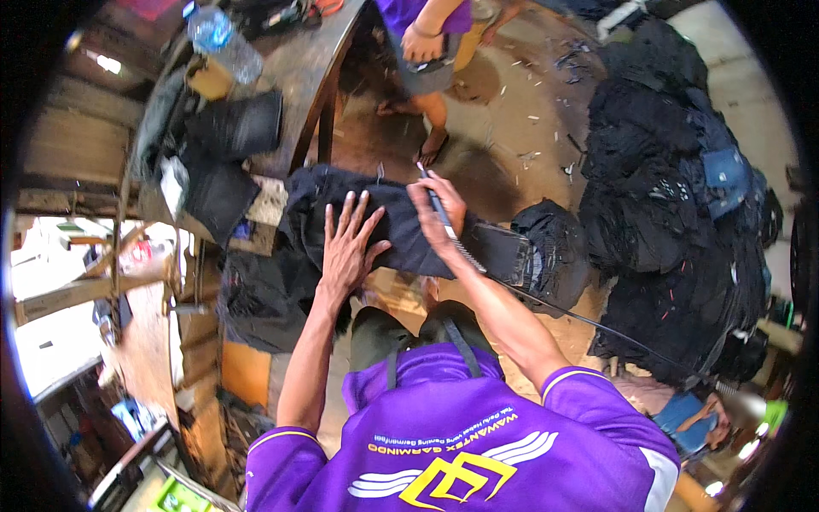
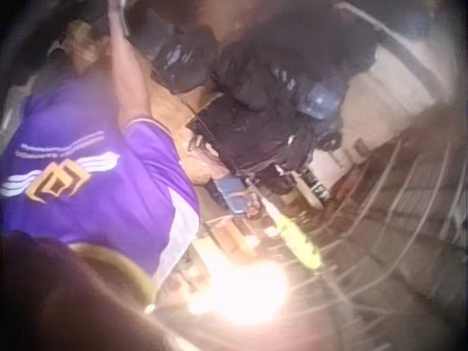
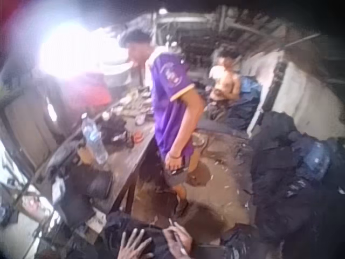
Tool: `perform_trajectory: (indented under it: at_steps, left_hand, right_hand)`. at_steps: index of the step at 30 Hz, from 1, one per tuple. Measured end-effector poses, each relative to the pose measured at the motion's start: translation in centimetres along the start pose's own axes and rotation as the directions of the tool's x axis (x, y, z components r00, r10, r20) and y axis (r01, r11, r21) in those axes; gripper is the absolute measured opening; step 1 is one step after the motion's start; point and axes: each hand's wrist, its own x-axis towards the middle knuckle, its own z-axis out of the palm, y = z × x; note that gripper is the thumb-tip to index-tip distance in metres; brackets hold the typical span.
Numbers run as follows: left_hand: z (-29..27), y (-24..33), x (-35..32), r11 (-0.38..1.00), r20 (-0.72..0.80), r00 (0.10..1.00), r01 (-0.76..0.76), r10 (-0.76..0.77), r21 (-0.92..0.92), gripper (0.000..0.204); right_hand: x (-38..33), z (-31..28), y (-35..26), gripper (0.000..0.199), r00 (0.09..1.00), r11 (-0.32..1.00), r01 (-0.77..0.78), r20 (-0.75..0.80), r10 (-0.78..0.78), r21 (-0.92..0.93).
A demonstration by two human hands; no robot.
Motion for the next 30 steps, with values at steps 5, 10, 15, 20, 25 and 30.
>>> perform_trajectory:
  at_steps: [5, 10, 15, 20, 25, 30]
  left_hand:
    - [0.2, -2.9, 1.0, 0.973, -0.1, 0.975, 0.182, -0.197, -0.141, 0.057]
    - [-1.1, -6.4, 3.2, 0.997, 0.011, 0.997, 0.072, -0.072, -0.011, 0.075]
    - [0.1, -8.8, 4.1, 0.982, 0.084, 0.993, 0.099, -0.086, -0.159, 0.096]
    - [0.7, -9.5, 4.1, 0.98, 0.054, 0.997, 0.065, -0.056, -0.187, 0.094]
    - [-1.2, -9.7, 4.8, 0.96, 0.284, 0.957, 0.136, -0.064, -0.243, 0.094]
    - [0.0, -10.6, 4.4, 0.968, 0.095, 0.995, 0.053, -0.03, -0.247, 0.1]
  right_hand:
    - [-0.7, -4.0, -0.2, 0.017, 0.926, 0.984, 0.178, 0.336, -0.171, 0.01]
    - [0.8, -1.7, 0.9, 0.031, 0.773, 0.947, 0.292, 0.55, -0.317, 0.136]
    - [1.2, -1.0, 0.9, 0.033, 0.747, 0.936, 0.341, 0.578, -0.328, 0.09]
    - [1.3, 0.8, 2.0, 0.03, 0.721, 0.915, 0.393, 0.588, -0.365, 0.087]
    - [1.2, 1.3, 1.9, 0.029, 0.733, 0.905, 0.414, 0.555, -0.393, 0.094]
    - [1.5, 1.4, 2.1, 0.028, 0.723, 0.912, 0.405, 0.588, -0.363, 0.065]
